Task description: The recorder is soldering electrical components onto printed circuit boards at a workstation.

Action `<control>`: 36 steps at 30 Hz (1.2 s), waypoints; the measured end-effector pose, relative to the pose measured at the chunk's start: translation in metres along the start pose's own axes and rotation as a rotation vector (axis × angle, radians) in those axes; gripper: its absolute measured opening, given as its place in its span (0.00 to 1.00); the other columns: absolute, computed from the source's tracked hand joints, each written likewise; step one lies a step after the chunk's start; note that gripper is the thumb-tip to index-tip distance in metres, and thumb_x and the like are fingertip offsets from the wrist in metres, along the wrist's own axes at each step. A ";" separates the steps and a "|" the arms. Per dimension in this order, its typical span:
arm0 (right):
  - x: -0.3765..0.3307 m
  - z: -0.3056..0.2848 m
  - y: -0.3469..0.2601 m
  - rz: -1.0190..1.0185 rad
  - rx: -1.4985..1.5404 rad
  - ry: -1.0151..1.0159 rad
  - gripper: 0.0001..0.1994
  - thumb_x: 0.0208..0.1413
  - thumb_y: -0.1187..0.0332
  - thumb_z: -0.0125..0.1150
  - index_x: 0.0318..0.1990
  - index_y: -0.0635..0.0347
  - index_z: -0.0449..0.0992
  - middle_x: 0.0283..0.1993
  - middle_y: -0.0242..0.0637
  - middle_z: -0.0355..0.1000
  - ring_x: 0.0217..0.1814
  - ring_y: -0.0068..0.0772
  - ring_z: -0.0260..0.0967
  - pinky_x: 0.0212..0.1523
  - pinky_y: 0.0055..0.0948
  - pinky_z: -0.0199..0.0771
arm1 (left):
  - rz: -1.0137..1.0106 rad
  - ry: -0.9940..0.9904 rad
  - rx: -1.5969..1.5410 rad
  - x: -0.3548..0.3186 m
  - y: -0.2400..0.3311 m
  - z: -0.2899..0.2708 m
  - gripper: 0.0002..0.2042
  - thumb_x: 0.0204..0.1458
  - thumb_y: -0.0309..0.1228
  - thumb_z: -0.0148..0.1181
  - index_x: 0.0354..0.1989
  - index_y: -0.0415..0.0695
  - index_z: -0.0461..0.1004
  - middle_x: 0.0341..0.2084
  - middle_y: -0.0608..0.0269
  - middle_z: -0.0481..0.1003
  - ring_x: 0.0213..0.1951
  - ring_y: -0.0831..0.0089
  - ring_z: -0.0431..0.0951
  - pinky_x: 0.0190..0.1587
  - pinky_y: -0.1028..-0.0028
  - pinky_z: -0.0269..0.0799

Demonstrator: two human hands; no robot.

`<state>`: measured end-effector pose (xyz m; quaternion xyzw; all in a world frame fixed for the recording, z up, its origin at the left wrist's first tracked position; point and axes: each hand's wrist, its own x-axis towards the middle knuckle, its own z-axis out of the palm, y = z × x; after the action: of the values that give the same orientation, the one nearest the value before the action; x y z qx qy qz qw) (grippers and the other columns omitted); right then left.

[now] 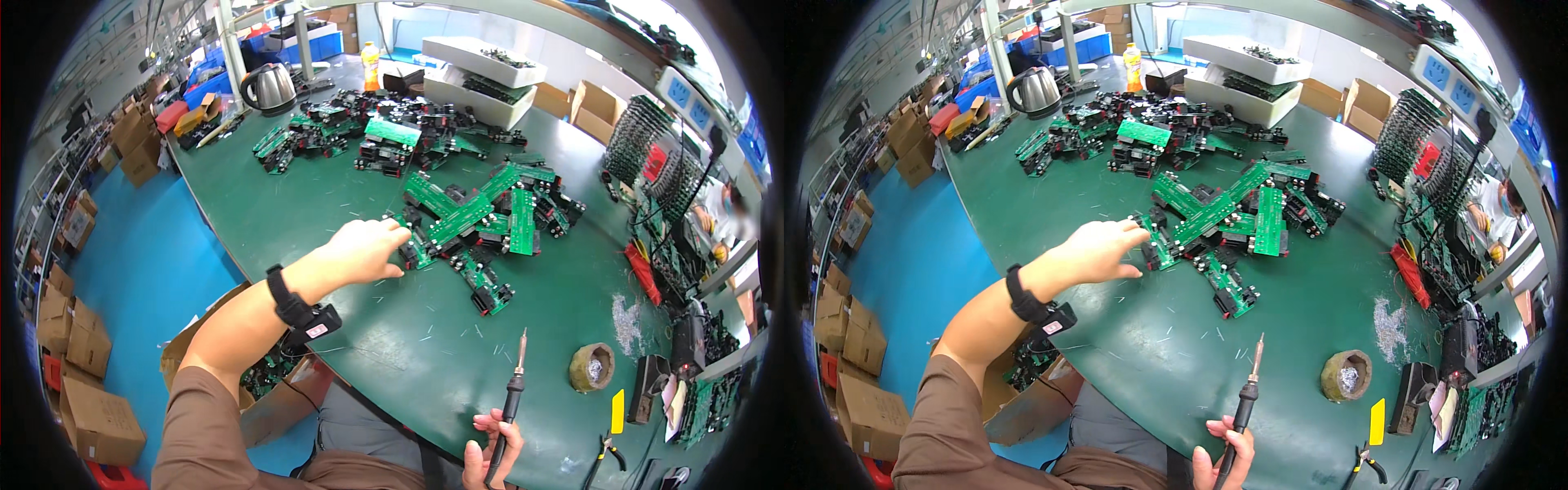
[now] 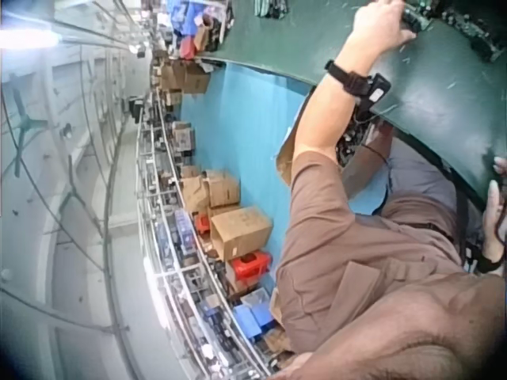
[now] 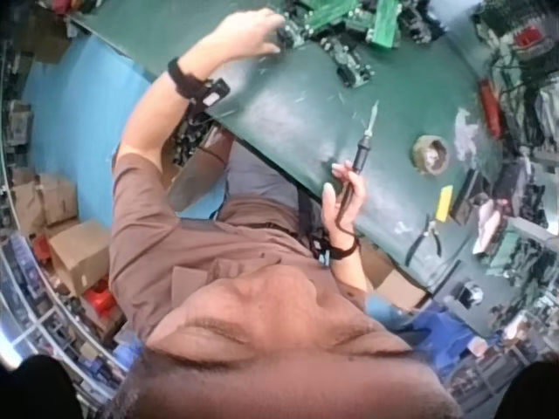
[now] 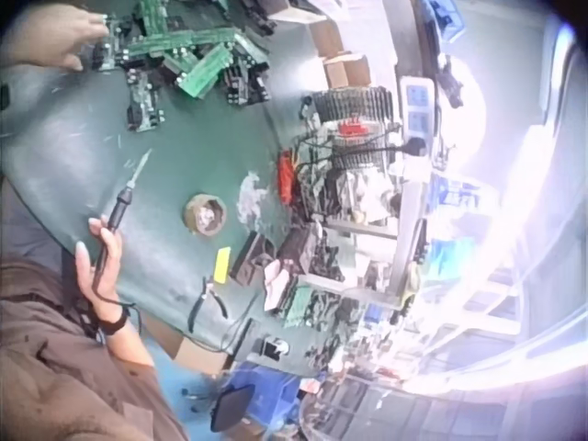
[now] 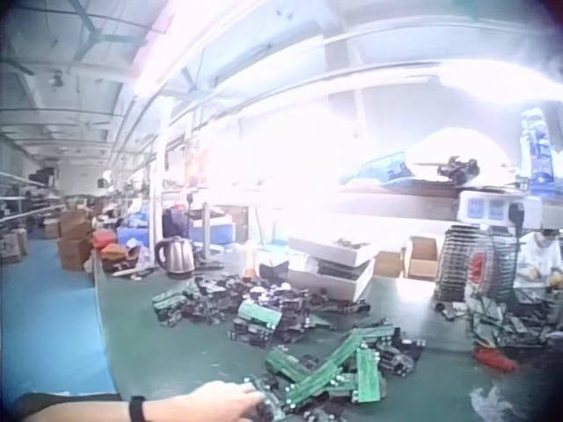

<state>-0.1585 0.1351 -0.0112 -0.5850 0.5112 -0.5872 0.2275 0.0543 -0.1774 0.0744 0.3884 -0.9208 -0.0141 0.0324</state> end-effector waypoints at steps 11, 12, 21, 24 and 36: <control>0.004 -0.002 -0.003 0.007 -0.018 -0.001 0.27 0.50 0.81 0.59 0.58 0.62 0.57 0.54 0.52 0.65 0.51 0.41 0.69 0.53 0.35 0.69 | 0.162 0.008 -0.196 0.013 -0.009 0.010 0.16 0.44 0.23 0.59 0.45 0.44 0.71 0.40 0.57 0.72 0.43 0.54 0.74 0.45 0.63 0.71; 0.004 -0.002 -0.004 0.000 -0.018 -0.004 0.27 0.50 0.81 0.59 0.58 0.62 0.58 0.53 0.51 0.65 0.51 0.41 0.69 0.53 0.35 0.69 | 0.191 0.102 -0.291 0.008 -0.009 0.004 0.17 0.44 0.22 0.58 0.45 0.44 0.71 0.40 0.57 0.73 0.43 0.54 0.74 0.46 0.64 0.71; -0.003 0.001 0.016 -0.015 0.068 0.009 0.29 0.50 0.73 0.58 0.59 0.61 0.54 0.59 0.53 0.58 0.52 0.41 0.67 0.52 0.37 0.67 | -0.107 0.086 -1.513 -0.026 0.024 -0.017 0.15 0.57 0.25 0.52 0.52 0.39 0.63 0.44 0.56 0.73 0.45 0.68 0.76 0.48 0.69 0.74; 0.003 0.005 0.010 -0.039 0.064 0.097 0.27 0.46 0.78 0.63 0.54 0.63 0.60 0.55 0.55 0.63 0.48 0.42 0.71 0.47 0.35 0.73 | -0.054 0.055 -1.720 -0.042 0.045 -0.019 0.15 0.58 0.23 0.48 0.54 0.39 0.60 0.44 0.55 0.72 0.45 0.68 0.76 0.48 0.70 0.73; -0.006 0.000 0.017 -0.137 0.087 0.146 0.30 0.49 0.75 0.59 0.59 0.59 0.52 0.60 0.55 0.55 0.59 0.46 0.60 0.60 0.45 0.60 | -0.005 -0.595 -1.846 -0.039 0.073 0.018 0.16 0.60 0.26 0.47 0.56 0.39 0.57 0.47 0.55 0.70 0.47 0.67 0.76 0.53 0.68 0.72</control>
<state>-0.1626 0.1335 -0.0284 -0.5639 0.4591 -0.6640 0.1741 0.0281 -0.0991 0.0582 0.1925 -0.5168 -0.8293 0.0902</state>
